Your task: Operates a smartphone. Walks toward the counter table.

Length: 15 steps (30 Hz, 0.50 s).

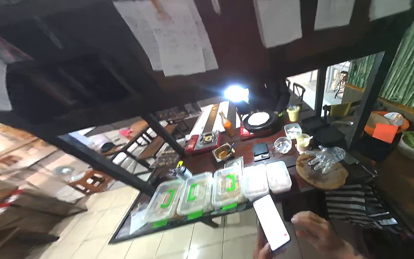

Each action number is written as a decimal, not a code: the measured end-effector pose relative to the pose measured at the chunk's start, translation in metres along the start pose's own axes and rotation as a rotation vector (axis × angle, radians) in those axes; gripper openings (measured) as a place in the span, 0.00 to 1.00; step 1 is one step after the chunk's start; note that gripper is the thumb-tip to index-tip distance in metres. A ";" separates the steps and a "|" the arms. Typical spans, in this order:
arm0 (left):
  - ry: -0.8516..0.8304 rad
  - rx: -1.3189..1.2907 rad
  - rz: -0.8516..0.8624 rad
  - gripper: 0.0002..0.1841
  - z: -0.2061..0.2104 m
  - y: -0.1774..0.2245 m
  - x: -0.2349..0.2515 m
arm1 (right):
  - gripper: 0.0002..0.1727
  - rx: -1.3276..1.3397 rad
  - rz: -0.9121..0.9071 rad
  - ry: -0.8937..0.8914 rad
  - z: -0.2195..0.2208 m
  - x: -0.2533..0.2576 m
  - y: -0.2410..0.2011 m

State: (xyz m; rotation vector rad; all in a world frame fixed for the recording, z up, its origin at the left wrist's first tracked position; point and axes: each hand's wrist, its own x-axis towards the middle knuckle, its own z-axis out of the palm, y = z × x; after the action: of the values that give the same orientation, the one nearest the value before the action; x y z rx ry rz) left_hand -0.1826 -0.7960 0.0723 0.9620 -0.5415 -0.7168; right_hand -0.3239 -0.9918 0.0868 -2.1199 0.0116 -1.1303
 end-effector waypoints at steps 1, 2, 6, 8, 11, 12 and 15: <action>0.013 0.016 0.010 0.44 0.003 0.003 0.002 | 0.16 -0.057 -0.038 -0.030 0.002 0.009 0.001; 0.024 0.039 0.018 0.45 0.005 0.005 0.003 | 0.18 -0.116 -0.054 -0.062 0.004 0.016 0.001; 0.018 0.073 0.041 0.44 0.010 0.012 0.003 | 0.23 -0.241 0.025 -0.184 0.013 0.038 -0.007; 0.019 0.059 0.029 0.43 0.009 0.012 0.000 | 0.25 -0.279 0.066 -0.234 0.020 0.044 -0.008; 0.022 0.062 0.024 0.43 0.008 0.011 -0.006 | 0.28 -0.314 0.068 -0.292 0.030 0.049 -0.010; 0.028 0.062 0.022 0.43 0.008 0.011 -0.009 | 0.28 -0.325 0.059 -0.317 0.032 0.050 -0.012; 0.044 0.067 0.026 0.41 0.005 0.011 -0.012 | 0.27 -0.324 0.002 -0.341 0.040 0.051 -0.014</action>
State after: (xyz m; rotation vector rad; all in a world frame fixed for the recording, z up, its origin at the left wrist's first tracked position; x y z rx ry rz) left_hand -0.1913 -0.7856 0.0828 1.0294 -0.5417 -0.6564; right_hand -0.2680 -0.9746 0.1174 -2.5774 0.0407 -0.7924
